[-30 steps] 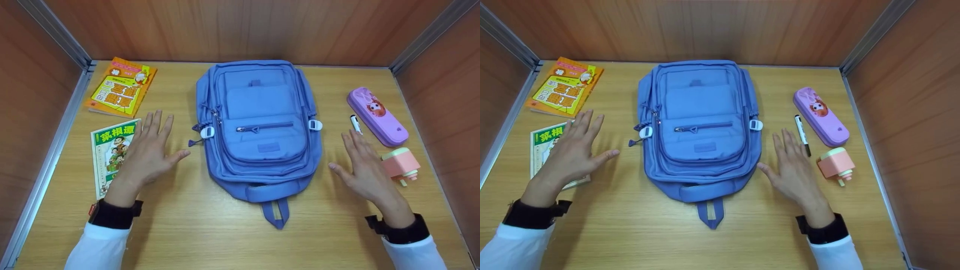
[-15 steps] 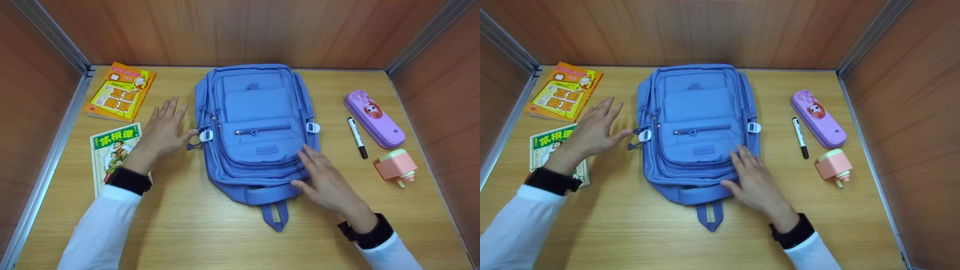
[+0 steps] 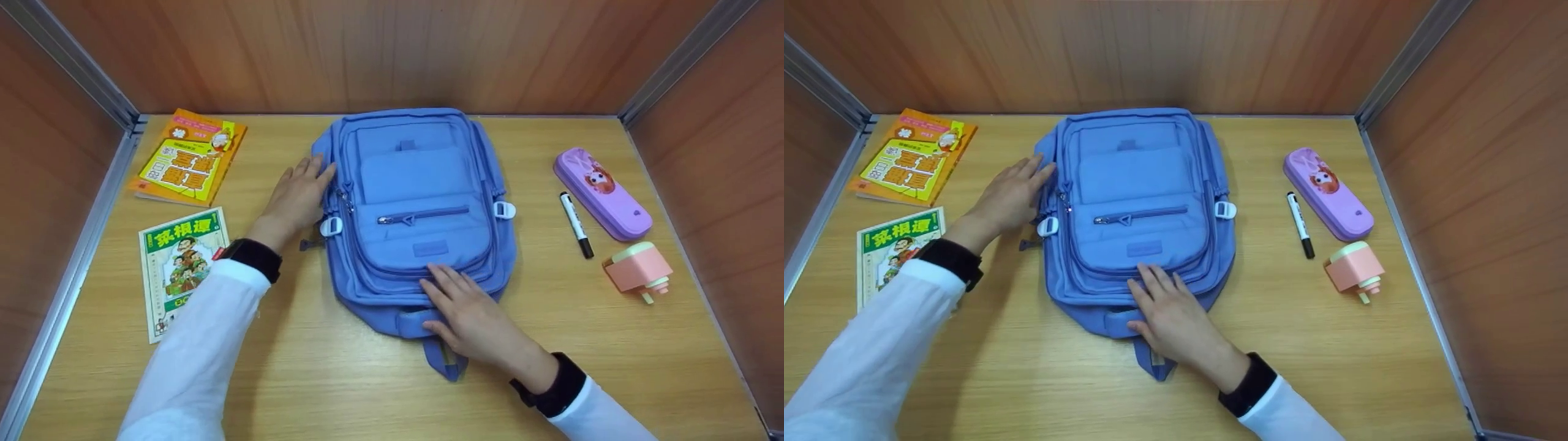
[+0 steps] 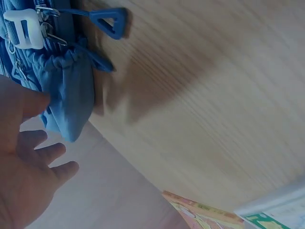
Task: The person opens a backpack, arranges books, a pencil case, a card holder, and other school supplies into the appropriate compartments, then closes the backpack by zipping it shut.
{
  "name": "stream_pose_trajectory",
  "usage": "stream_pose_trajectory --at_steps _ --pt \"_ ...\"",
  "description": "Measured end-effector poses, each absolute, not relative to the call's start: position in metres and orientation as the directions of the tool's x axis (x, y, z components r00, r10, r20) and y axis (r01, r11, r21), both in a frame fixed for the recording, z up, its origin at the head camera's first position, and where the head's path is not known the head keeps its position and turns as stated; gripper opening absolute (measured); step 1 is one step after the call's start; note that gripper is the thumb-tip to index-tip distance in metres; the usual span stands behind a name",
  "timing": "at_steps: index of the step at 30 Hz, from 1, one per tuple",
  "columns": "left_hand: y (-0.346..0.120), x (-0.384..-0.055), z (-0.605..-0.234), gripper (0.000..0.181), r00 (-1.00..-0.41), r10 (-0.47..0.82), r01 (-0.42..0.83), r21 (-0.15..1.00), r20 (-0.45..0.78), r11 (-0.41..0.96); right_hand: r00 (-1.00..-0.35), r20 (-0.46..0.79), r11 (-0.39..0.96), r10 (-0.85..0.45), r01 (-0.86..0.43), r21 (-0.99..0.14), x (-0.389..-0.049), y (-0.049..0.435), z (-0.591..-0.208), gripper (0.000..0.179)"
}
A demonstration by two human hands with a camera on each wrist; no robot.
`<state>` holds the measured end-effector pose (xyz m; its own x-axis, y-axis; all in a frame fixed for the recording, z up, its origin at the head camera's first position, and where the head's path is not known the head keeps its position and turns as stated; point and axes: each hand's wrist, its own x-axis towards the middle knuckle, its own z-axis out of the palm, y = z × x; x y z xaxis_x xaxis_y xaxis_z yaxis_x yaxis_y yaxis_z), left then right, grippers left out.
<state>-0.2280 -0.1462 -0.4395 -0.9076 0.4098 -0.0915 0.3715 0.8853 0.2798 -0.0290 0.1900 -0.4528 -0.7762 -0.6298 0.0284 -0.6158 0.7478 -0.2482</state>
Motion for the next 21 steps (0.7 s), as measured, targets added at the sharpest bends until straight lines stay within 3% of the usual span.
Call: stream_pose_trajectory --at_steps 9,21 --pt "-0.140 -0.239 -0.449 0.066 -0.899 0.428 0.402 0.213 -0.092 0.890 -0.676 0.218 0.656 -0.704 -0.737 -0.165 -0.032 0.181 -0.458 0.037" --pt "-0.151 -0.227 -0.450 0.055 -0.888 0.450 0.425 0.206 -0.093 0.881 -0.673 0.250 0.632 -0.696 -0.739 -0.232 -0.038 0.194 -0.458 0.035"
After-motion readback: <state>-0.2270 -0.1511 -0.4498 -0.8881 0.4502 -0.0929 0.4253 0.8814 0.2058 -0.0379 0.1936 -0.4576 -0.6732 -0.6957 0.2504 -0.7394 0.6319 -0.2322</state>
